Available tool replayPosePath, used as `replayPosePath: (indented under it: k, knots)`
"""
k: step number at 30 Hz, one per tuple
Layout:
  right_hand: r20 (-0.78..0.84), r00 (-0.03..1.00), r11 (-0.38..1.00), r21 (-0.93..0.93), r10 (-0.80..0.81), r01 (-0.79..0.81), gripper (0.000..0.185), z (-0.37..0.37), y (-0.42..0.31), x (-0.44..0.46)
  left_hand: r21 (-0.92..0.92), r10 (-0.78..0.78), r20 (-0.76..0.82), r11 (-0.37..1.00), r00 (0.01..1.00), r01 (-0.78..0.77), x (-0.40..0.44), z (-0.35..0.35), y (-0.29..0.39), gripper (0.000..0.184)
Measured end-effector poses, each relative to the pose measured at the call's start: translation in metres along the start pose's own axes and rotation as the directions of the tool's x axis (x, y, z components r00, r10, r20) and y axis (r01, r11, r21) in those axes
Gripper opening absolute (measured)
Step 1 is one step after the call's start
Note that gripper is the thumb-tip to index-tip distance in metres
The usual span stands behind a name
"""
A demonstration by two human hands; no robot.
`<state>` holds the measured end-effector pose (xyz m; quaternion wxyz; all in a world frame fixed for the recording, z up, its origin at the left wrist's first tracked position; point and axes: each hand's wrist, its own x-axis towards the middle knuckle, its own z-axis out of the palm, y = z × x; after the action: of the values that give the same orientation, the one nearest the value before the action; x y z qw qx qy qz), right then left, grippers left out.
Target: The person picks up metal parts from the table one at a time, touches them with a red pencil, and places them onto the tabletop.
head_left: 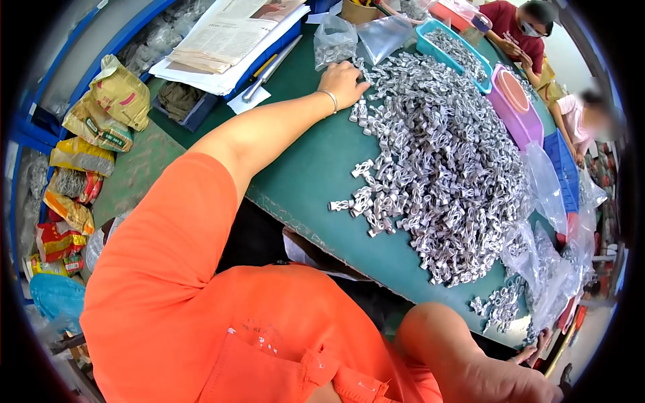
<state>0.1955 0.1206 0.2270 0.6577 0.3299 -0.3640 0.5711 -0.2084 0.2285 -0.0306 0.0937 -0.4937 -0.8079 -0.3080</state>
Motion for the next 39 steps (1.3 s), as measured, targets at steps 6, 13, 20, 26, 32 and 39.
replayPosePath:
  k: [6,13,20,26,32,39]
  knots:
    - [0.160,0.986,0.994,-0.103,0.050,-0.034,0.008,-0.011,-0.005,0.017,0.021,0.070,-0.195,0.997,0.978,-0.068,0.025,0.028,-0.006,0.036]
    - [0.159,0.987,0.956,-0.293,0.023,0.025,0.011,-0.012,0.038,0.013,-0.026,0.177,0.120,0.984,0.977,-0.176,0.034,0.021,-0.016,0.033]
    - [0.050,0.992,0.989,0.080,0.117,-0.121,0.010,-0.013,0.006,0.018,-0.293,0.160,0.155,0.950,0.975,-0.109,-0.022,-0.018,-0.001,0.011]
    - [0.077,0.989,0.958,-0.251,-0.127,0.143,0.014,0.002,0.065,0.014,-0.374,0.154,-0.042,0.914,0.987,-0.159,0.005,-0.002,-0.001,0.035]
    - [0.044,0.991,0.986,0.116,-0.123,0.117,0.012,0.014,0.047,0.010,-0.358,0.025,0.380,0.926,0.924,0.122,-0.017,-0.021,0.027,0.052]
    - [0.171,0.985,0.988,0.150,0.006,-0.032,0.011,0.001,0.044,-0.004,-0.790,-0.071,0.232,0.568,0.970,0.230,-0.093,0.001,0.063,0.037]
